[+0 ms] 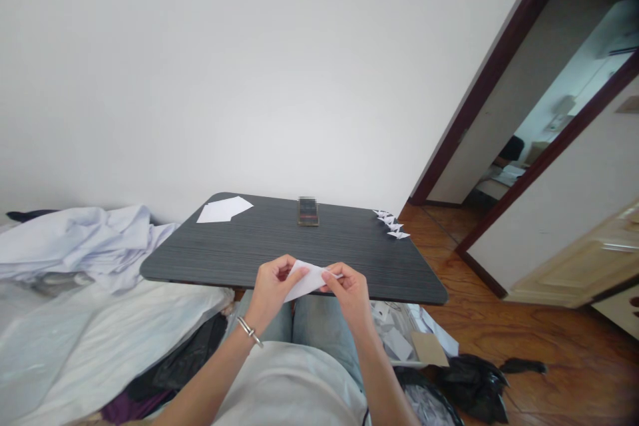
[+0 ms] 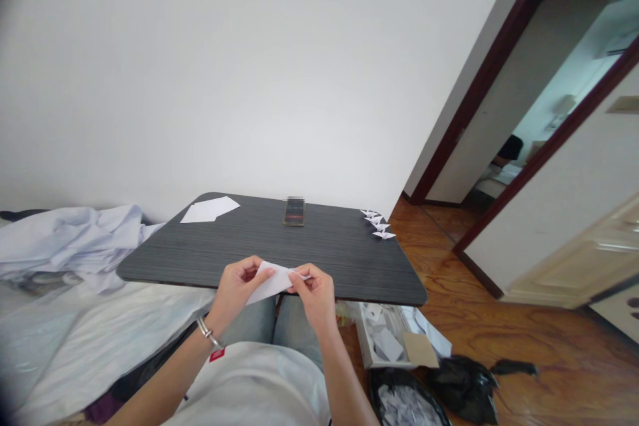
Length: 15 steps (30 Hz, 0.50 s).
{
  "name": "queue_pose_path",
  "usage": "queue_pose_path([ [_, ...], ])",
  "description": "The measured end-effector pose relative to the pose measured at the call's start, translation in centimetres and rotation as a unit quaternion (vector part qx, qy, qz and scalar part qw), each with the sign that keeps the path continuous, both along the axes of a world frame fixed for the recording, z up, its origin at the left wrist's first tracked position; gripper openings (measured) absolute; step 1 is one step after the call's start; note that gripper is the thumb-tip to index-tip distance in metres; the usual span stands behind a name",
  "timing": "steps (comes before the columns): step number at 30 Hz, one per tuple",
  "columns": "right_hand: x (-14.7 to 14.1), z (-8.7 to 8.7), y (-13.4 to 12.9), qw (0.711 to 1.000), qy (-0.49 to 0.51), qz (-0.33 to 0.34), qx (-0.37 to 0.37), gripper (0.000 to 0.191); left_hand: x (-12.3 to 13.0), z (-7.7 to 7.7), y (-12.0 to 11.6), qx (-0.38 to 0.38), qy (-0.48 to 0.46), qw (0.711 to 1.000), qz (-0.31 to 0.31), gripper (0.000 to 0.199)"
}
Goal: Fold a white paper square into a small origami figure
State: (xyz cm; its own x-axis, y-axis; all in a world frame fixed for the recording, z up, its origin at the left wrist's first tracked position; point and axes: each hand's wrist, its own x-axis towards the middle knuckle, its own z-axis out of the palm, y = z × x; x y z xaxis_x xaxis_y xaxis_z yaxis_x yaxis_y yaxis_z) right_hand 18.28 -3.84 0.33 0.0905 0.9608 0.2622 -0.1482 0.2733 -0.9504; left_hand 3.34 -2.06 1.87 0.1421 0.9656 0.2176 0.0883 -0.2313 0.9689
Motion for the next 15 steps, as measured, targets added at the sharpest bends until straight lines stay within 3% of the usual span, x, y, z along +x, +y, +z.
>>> queue_pose_path([
  [9, 0.07, -0.51, 0.28, 1.000, -0.009, -0.021, 0.001, 0.017, 0.05, 0.03, -0.25, 0.046, 0.097, 0.994, -0.019, 0.023],
  [15, 0.06, -0.76, 0.49, 0.999, -0.008, -0.034, -0.006, 0.021, 0.12, -0.14, -0.21, 0.052, 0.102, 0.993, -0.030, 0.019],
])
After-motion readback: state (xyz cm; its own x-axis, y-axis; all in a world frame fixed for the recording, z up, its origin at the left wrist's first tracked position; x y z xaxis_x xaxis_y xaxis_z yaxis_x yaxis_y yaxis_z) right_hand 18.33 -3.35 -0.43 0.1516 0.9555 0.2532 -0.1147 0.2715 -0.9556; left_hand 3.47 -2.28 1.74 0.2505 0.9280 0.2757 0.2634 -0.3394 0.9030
